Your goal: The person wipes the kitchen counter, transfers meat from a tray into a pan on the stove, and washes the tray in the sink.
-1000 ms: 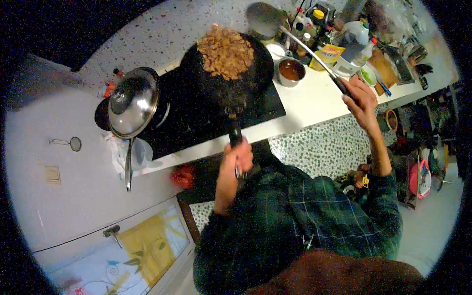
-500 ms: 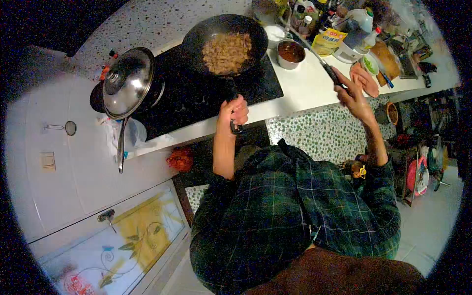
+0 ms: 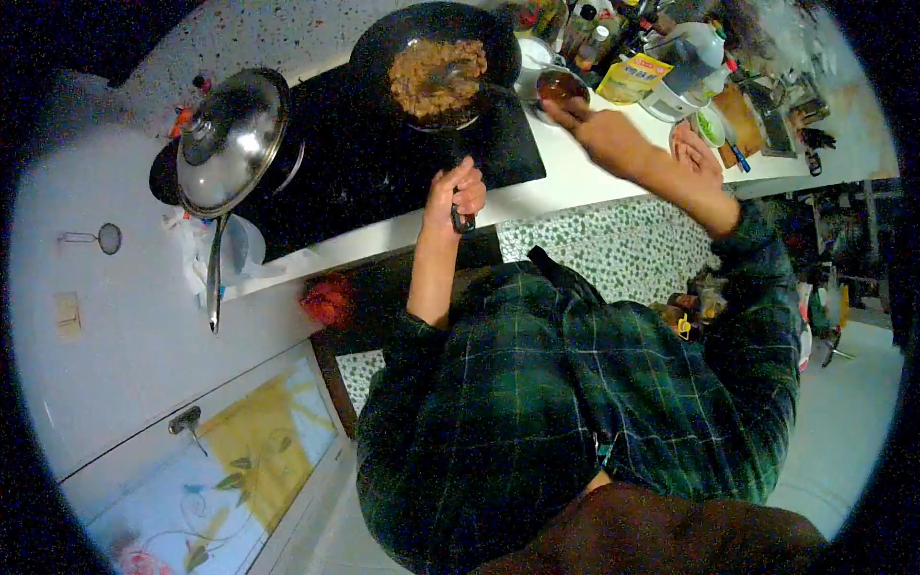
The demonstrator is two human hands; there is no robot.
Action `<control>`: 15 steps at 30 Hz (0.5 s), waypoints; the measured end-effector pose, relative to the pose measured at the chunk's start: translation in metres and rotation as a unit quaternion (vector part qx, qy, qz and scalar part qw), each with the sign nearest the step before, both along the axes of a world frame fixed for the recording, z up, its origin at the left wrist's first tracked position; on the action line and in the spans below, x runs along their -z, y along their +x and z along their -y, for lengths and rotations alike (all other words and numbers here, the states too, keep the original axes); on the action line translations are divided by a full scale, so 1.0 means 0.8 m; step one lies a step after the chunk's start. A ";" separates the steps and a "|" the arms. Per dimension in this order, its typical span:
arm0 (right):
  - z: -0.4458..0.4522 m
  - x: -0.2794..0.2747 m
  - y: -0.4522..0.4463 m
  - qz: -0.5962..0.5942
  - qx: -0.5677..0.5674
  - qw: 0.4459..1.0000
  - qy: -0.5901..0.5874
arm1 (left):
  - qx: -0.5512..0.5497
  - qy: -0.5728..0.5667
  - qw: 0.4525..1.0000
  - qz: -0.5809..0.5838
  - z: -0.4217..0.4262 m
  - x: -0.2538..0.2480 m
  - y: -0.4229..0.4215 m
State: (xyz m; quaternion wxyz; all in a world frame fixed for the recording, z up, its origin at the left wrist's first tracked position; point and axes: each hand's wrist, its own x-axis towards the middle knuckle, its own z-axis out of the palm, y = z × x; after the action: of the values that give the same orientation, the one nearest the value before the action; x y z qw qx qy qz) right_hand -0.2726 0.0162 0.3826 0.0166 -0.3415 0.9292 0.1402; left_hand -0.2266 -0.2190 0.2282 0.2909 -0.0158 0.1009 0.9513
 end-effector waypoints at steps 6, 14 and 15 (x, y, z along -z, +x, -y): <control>0.013 -0.005 -0.014 -0.018 -0.013 0.999 -0.038 | 0.006 -0.037 0.999 -0.030 0.001 -0.008 0.004; 0.044 -0.019 -0.043 -0.065 0.017 0.993 -0.095 | 0.013 -0.015 1.000 0.014 0.000 0.001 -0.001; 0.060 -0.015 -0.044 -0.072 0.050 0.994 -0.069 | 0.014 -0.014 1.000 0.014 -0.002 0.000 -0.001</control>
State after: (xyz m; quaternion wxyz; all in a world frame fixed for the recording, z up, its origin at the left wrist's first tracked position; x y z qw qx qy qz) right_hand -0.3079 -0.0321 0.3947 -0.0669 -0.2845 0.9512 0.0989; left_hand -0.2272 -0.2175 0.2286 0.3057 -0.0319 0.1104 0.9452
